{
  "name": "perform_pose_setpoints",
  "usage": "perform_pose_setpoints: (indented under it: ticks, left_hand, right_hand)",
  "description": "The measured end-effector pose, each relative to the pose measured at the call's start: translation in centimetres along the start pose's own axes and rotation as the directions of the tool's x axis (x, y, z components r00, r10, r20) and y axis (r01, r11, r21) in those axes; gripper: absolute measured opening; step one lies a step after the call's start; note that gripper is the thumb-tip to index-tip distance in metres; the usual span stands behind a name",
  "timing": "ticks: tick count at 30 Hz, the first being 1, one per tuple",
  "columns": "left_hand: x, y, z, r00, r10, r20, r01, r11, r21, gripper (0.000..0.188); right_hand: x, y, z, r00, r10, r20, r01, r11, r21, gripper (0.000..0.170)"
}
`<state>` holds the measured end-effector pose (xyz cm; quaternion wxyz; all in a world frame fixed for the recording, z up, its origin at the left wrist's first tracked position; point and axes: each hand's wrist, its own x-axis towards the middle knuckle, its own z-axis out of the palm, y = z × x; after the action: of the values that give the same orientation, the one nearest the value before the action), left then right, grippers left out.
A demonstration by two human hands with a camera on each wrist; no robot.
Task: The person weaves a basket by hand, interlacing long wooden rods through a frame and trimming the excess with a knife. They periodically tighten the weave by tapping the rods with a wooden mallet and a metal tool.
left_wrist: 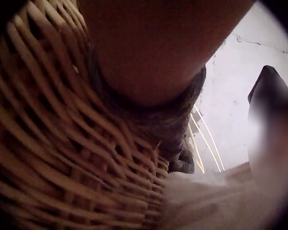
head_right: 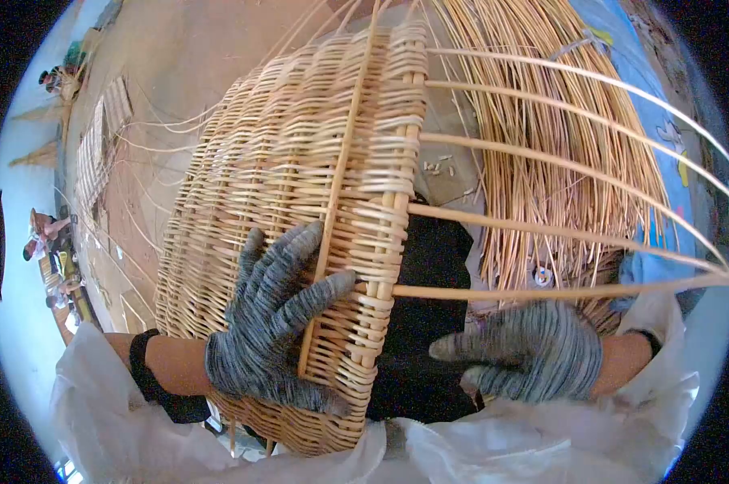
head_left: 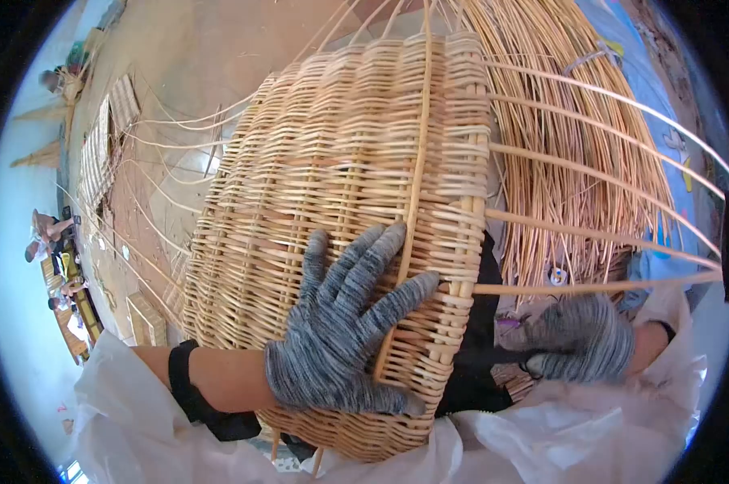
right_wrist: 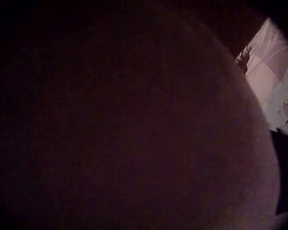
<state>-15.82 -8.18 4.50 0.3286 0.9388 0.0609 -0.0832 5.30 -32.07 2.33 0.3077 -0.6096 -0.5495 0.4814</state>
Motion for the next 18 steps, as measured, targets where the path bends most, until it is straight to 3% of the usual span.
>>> perform_pose_setpoints:
  ticks: [2, 6, 8, 10, 13, 15, 18]
  left_hand:
    - [-0.1, -0.1, 0.1, 1.0, 0.002, -0.001, -0.002, 1.0, 0.006, 0.105]
    - [0.1, -0.2, -0.1, 0.999, -0.02, 0.03, 0.02, 1.0, 0.012, 0.103]
    - [0.5, -0.1, -0.2, 1.0, -0.018, 0.01, 0.017, 1.0, 0.007, 0.102]
    - [-0.1, 0.2, 0.1, 1.0, -0.024, 0.019, 0.025, 1.0, -0.02, 0.102]
    - [-0.2, -0.2, -0.2, 1.0, -0.01, 0.03, 0.01, 1.0, -0.008, 0.103]
    - [-0.1, -0.2, 0.0, 0.999, -0.018, 0.035, 0.018, 1.0, -0.012, 0.104]
    - [0.1, -0.3, -0.2, 0.999, -0.012, 0.039, 0.012, 1.0, -0.005, 0.104]
  right_hand:
    - [-0.1, 0.2, 0.3, 0.998, 0.05, 0.04, -0.047, 0.997, -0.067, 0.036]
    - [-1.0, 0.1, 1.8, 0.998, 0.041, -0.048, -0.037, 0.997, 0.07, 0.039]
    - [-0.5, 0.0, 1.3, 0.999, 0.023, -0.046, -0.022, 0.999, 0.031, 0.04]
    - [-0.4, -0.8, 0.6, 0.998, 0.045, 0.034, -0.037, 0.978, -0.204, 0.041]
    - [-0.8, -0.7, 2.6, 0.997, 0.063, -0.044, -0.06, 0.996, 0.064, 0.04]
    - [-1.2, 1.5, 1.8, 0.989, 0.115, 0.089, -0.114, 0.993, -0.015, 0.04]
    - [-1.9, 0.3, 1.4, 0.982, 0.155, 0.109, -0.147, 0.986, -0.084, 0.039]
